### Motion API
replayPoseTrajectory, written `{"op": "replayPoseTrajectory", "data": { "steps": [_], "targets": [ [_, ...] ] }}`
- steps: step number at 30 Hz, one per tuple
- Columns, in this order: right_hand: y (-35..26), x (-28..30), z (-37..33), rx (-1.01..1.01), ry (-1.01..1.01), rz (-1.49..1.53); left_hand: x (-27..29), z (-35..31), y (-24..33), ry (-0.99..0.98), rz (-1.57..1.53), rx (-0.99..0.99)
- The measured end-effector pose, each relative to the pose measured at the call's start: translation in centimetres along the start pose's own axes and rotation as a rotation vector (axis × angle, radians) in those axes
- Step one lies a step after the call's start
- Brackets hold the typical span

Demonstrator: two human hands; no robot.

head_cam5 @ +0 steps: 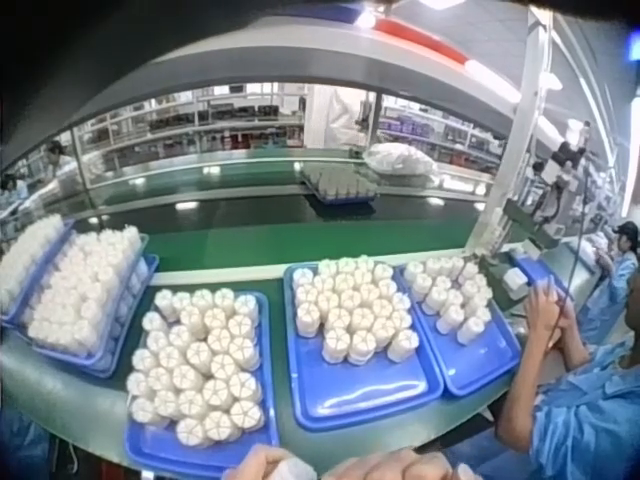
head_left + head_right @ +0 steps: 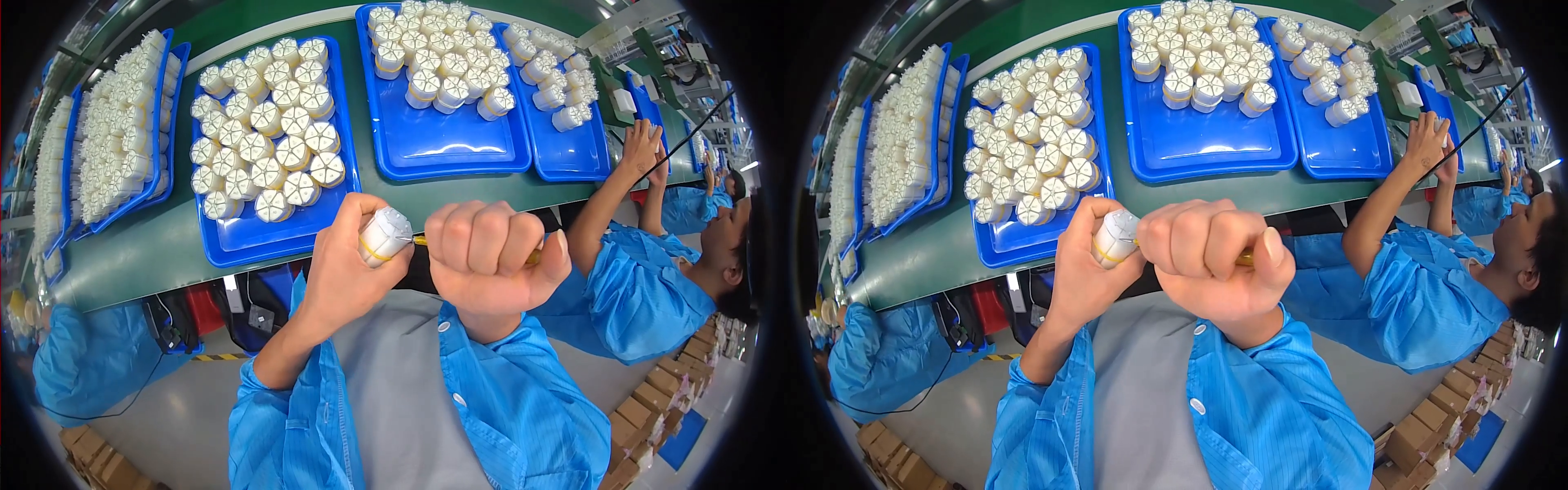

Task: The person inserts or adjusts a component inside white plastic cylinders on a production line using a small handheld assembly tool.

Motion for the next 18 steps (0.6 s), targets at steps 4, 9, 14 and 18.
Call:
{"op": "replayPoseTrajectory", "data": {
  "steps": [4, 9, 14, 18],
  "targets": [
    [0.3, -0.1, -0.2, -0.020, -0.013, -0.034, 0.0, 0.0, -0.1, 0.009, 0.075, -0.041],
    [0.6, 0.0, -0.5, -0.029, -0.022, -0.034, -0.2, -0.1, -0.4, 0.033, 0.175, -0.073],
    [1.5, 1.0, -0.7, -0.169, 0.143, 0.101, -0.2, 0.3, -1.3, 0.042, 0.328, -0.091],
    [1.0, 1.8, -0.2, -0.174, 0.203, 0.172, 0.0, 0.4, -1.0, 0.015, 0.219, -0.126]
  ]
}}
Point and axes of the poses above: each hand's wrist, its own z-axis towards the middle knuckle, its own x-axis out of the back of the hand, y = z × x, the point moved 1 cm from there along z, towards the middle knuckle, and after that the axes turned 10 degrees about -y, right-handed, at the moved point
